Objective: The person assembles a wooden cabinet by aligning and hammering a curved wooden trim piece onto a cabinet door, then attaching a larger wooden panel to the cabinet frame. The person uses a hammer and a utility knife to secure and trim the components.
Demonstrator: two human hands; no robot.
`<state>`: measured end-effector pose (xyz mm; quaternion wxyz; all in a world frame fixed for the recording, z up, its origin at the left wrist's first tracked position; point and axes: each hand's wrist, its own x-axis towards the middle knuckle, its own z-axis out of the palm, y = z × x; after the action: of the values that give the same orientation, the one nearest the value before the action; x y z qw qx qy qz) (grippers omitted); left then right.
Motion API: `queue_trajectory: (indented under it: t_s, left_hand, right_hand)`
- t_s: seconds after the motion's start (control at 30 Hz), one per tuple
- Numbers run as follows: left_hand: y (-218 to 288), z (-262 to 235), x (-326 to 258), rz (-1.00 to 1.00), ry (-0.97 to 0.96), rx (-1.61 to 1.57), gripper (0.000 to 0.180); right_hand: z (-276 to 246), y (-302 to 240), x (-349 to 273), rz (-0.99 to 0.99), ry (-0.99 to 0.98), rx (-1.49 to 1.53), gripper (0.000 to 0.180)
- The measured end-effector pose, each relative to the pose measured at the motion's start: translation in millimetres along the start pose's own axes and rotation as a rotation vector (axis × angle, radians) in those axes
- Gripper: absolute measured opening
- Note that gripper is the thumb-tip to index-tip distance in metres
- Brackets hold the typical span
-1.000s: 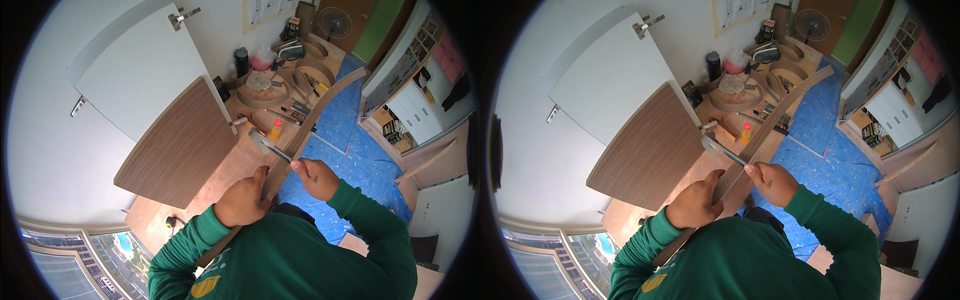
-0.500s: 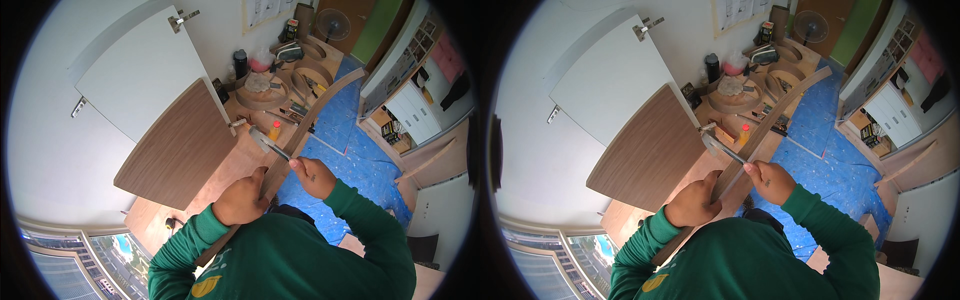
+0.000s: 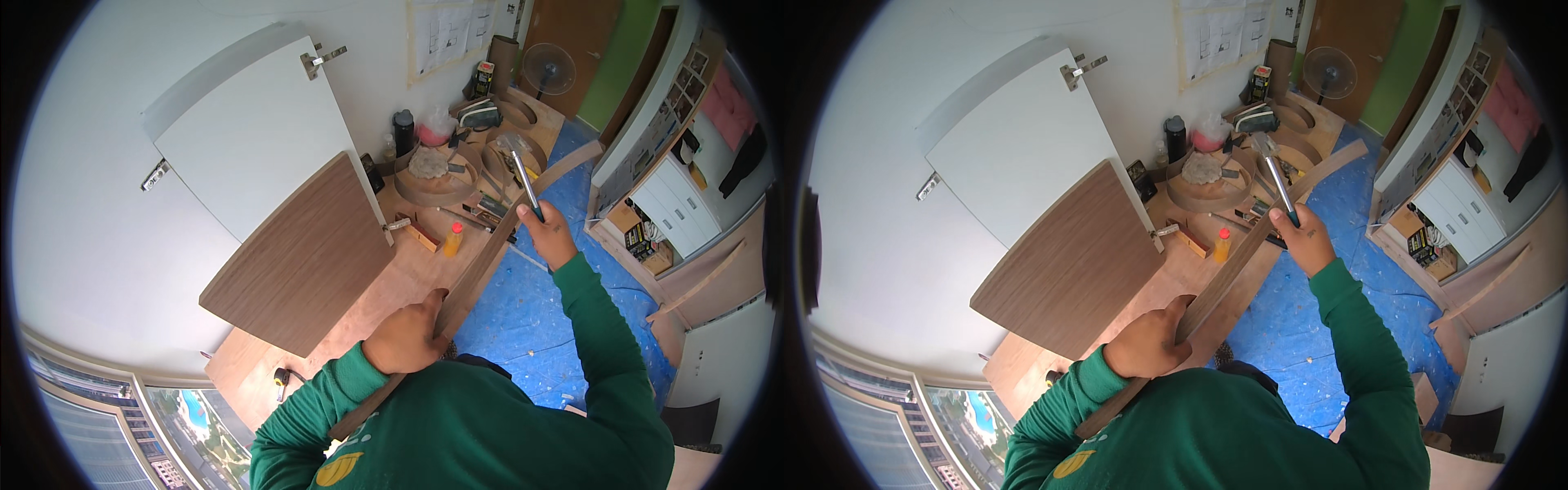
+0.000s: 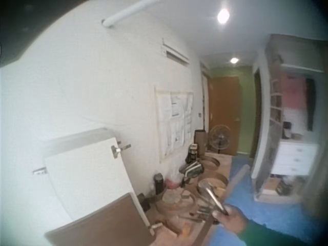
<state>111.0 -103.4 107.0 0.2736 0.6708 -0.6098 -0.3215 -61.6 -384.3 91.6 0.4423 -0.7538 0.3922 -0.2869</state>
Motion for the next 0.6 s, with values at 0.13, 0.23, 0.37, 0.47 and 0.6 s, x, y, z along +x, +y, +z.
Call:
queue_trajectory:
  t_s: [0.13, 0.23, 0.37, 0.47, 0.6]
  left_hand:
    - [-1, 2, 0, -0.009, -0.017, -0.002, 0.071]
    - [1, 4, 0, -0.006, -0.018, -0.029, 0.072]
    - [6, 6, -2, -0.019, -0.024, -0.036, 0.074]
    - [7, 8, -3, -0.021, -0.026, -0.050, 0.075]
    - [8, 10, -2, -0.012, -0.026, -0.028, 0.076]
  right_hand:
    - [3, -12, -15, -0.095, -0.119, 0.076, 0.010]
    - [4, -24, -23, -0.118, -0.282, -0.060, 0.014]
    - [8, -33, -26, -0.163, -0.422, -0.102, 0.013]
    - [11, -36, -26, -0.200, -0.445, -0.129, 0.012]
    - [10, -44, -21, -0.306, -0.476, -0.301, 0.016]
